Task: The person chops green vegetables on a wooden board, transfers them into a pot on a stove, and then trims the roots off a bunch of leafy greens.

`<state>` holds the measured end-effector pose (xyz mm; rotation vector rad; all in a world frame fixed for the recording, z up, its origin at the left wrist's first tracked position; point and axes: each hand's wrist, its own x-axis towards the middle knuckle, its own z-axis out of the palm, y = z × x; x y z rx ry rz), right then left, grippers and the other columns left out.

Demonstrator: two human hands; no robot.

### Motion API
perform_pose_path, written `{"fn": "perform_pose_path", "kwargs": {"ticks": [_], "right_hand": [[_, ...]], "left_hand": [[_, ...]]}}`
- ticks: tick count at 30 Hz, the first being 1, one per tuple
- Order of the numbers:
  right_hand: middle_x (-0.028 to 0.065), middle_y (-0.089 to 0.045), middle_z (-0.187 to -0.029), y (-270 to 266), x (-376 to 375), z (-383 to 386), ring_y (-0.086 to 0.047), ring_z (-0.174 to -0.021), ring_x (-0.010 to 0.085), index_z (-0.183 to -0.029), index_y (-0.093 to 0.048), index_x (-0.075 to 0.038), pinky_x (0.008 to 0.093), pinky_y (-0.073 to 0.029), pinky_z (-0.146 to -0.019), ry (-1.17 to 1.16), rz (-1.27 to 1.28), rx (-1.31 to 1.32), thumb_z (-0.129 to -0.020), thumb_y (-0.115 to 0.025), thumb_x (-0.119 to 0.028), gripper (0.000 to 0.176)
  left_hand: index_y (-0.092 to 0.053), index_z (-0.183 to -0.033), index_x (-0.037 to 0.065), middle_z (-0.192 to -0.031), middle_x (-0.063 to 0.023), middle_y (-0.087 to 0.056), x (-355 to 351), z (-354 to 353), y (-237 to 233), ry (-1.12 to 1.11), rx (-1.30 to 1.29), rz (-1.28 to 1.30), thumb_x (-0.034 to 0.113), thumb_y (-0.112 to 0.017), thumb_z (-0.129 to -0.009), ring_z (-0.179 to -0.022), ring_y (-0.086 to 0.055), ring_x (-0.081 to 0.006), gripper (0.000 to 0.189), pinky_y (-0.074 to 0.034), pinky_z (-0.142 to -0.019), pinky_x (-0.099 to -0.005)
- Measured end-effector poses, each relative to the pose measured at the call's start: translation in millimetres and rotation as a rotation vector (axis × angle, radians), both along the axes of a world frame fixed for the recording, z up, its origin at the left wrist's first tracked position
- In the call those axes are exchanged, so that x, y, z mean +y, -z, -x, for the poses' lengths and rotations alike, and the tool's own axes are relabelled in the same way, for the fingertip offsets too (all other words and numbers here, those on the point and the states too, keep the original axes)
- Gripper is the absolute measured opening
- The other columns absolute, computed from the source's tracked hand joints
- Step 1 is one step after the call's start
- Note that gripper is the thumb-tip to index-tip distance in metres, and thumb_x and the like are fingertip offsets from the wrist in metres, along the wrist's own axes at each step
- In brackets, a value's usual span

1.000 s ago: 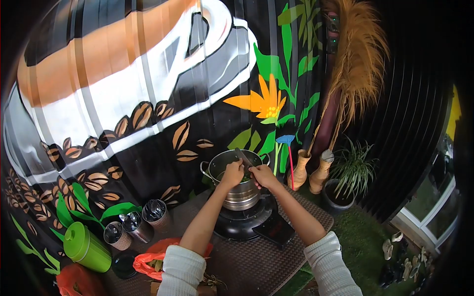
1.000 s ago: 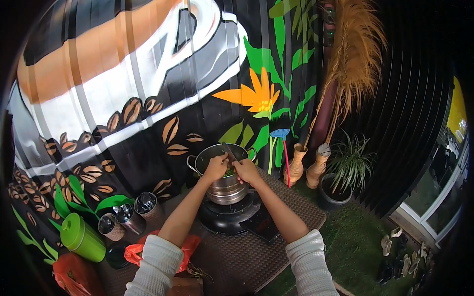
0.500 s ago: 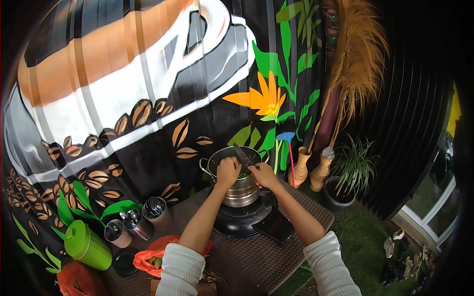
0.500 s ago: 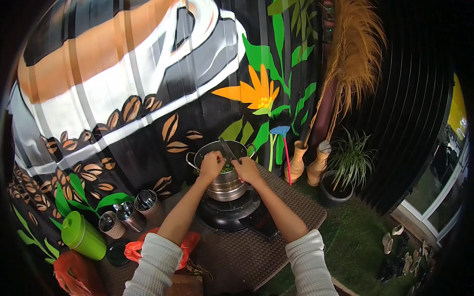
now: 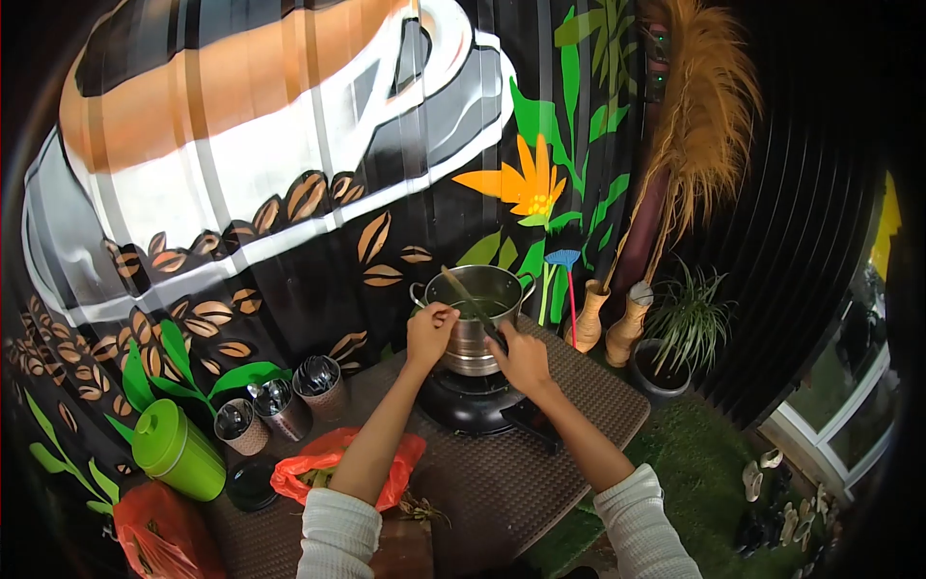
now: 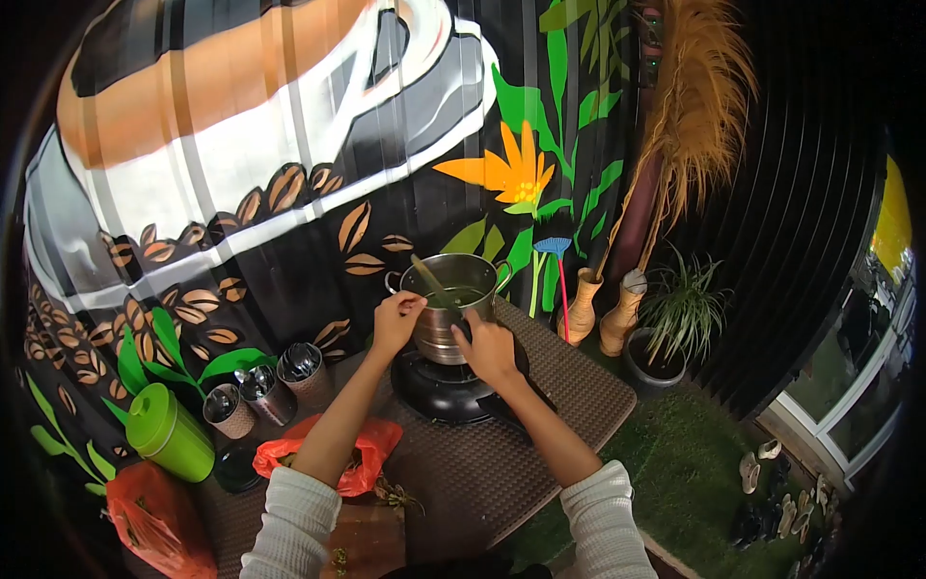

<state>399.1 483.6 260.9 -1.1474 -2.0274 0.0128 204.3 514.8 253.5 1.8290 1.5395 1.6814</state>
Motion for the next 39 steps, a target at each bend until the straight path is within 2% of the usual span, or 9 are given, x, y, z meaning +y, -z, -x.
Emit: {"fn": "perform_pose_path", "kwargs": {"ticks": [1, 5, 12, 16, 17, 20, 23, 32, 39], "right_hand": [[0.0193, -0.063, -0.067, 8, -12, 2, -0.063, -0.061, 0.0370, -0.097, -0.054, -0.002, 0.0449, -0.050, -0.057, -0.017, -0.033, -0.019, -0.085, -0.060, -0.027, 0.029], [0.0183, -0.062, -0.065, 22, -81, 20, -0.062, -0.061, 0.0363, -0.092, -0.055, -0.002, 0.0439, -0.049, -0.056, -0.062, 0.061, 0.038, -0.086, -0.060, -0.028, 0.027], [0.0204, -0.061, -0.067, 87, -214, 68, -0.060, -0.066, 0.0403, -0.090, -0.056, -0.002, 0.0466, -0.046, -0.061, -0.123, 0.318, 0.159, -0.089, -0.056, -0.035, 0.033], [0.0226, -0.061, -0.071, 125, -293, 98, -0.060, -0.071, 0.0414, -0.094, -0.057, 0.000, 0.0464, -0.046, -0.064, -0.124, 0.558, 0.132, -0.089, -0.055, -0.037, 0.037], [0.0222, -0.061, -0.070, 140, -311, 103, -0.060, -0.070, 0.0408, -0.094, -0.058, 0.000, 0.0463, -0.046, -0.064, -0.129, 0.556, 0.137, -0.090, -0.054, -0.037, 0.038], [0.0225, -0.061, -0.071, 165, -361, 115, -0.061, -0.070, 0.0400, -0.096, -0.058, -0.001, 0.0461, -0.046, -0.063, -0.090, 0.667, 0.108, -0.090, -0.054, -0.038, 0.038], [0.0211, -0.062, -0.076, 183, -403, 115, -0.061, -0.074, 0.0394, -0.100, -0.057, -0.004, 0.0467, -0.046, -0.064, -0.087, 0.712, 0.009, -0.091, -0.052, -0.041, 0.038], [0.0159, -0.062, -0.074, 173, -475, 105, -0.061, -0.075, 0.0354, -0.103, -0.055, -0.009, 0.0446, -0.046, -0.066, -0.150, 0.737, -0.212, -0.093, -0.049, -0.038, 0.032], [0.0185, -0.062, -0.073, 210, -497, 125, -0.061, -0.068, 0.0373, -0.102, -0.053, -0.006, 0.0473, -0.047, -0.060, -0.201, 0.591, -0.321, -0.094, -0.045, -0.041, 0.037]], "left_hand": [[-0.069, -0.091, 0.002, -0.077, -0.0103, -0.069, -12, 5, 3, 0.002, -0.081, -0.006, 0.015, -0.067, -0.082, -0.069, -0.066, -0.0143, 0.016, -0.051, -0.065, -0.0245], [-0.067, -0.094, -0.001, -0.080, -0.0049, -0.067, -60, 39, 35, 0.183, -0.293, 0.137, 0.009, -0.065, -0.083, -0.069, -0.061, -0.0100, 0.014, -0.049, -0.065, -0.0221], [-0.065, -0.097, 0.000, -0.080, -0.0022, -0.065, -202, 111, 110, 0.337, -0.436, 0.307, 0.009, -0.064, -0.085, -0.073, -0.060, -0.0090, 0.016, -0.048, -0.067, -0.0220], [-0.067, -0.090, 0.001, -0.076, -0.0020, -0.065, -291, 142, 172, 0.228, -0.518, 0.295, 0.015, -0.065, -0.085, -0.064, -0.054, -0.0053, 0.015, -0.044, -0.060, -0.0204], [-0.067, -0.088, 0.000, -0.075, -0.0035, -0.066, -301, 156, 211, 0.205, -0.397, 0.250, 0.018, -0.063, -0.087, -0.064, -0.056, -0.0066, 0.019, -0.045, -0.060, -0.0235], [-0.067, -0.085, -0.001, -0.076, -0.0051, -0.066, -376, 162, 221, 0.038, -0.233, 0.408, 0.020, -0.063, -0.087, -0.063, -0.057, -0.0083, 0.022, -0.046, -0.059, -0.0256], [-0.066, -0.087, -0.002, -0.073, -0.0045, -0.065, -419, 171, 250, -0.029, -0.277, 0.513, 0.023, -0.058, -0.091, -0.063, -0.058, -0.0100, 0.026, -0.046, -0.059, -0.0261], [-0.063, -0.093, -0.002, -0.073, -0.0051, -0.060, -450, 180, 274, -0.165, -0.809, 0.263, 0.035, -0.032, -0.102, -0.058, -0.052, -0.0098, 0.049, -0.042, -0.054, -0.0253], [-0.061, -0.088, -0.003, -0.073, -0.0076, -0.060, -454, 197, 255, -0.184, -0.721, 0.288, 0.034, -0.031, -0.102, -0.058, -0.051, -0.0127, 0.050, -0.044, -0.056, -0.0293]]}}
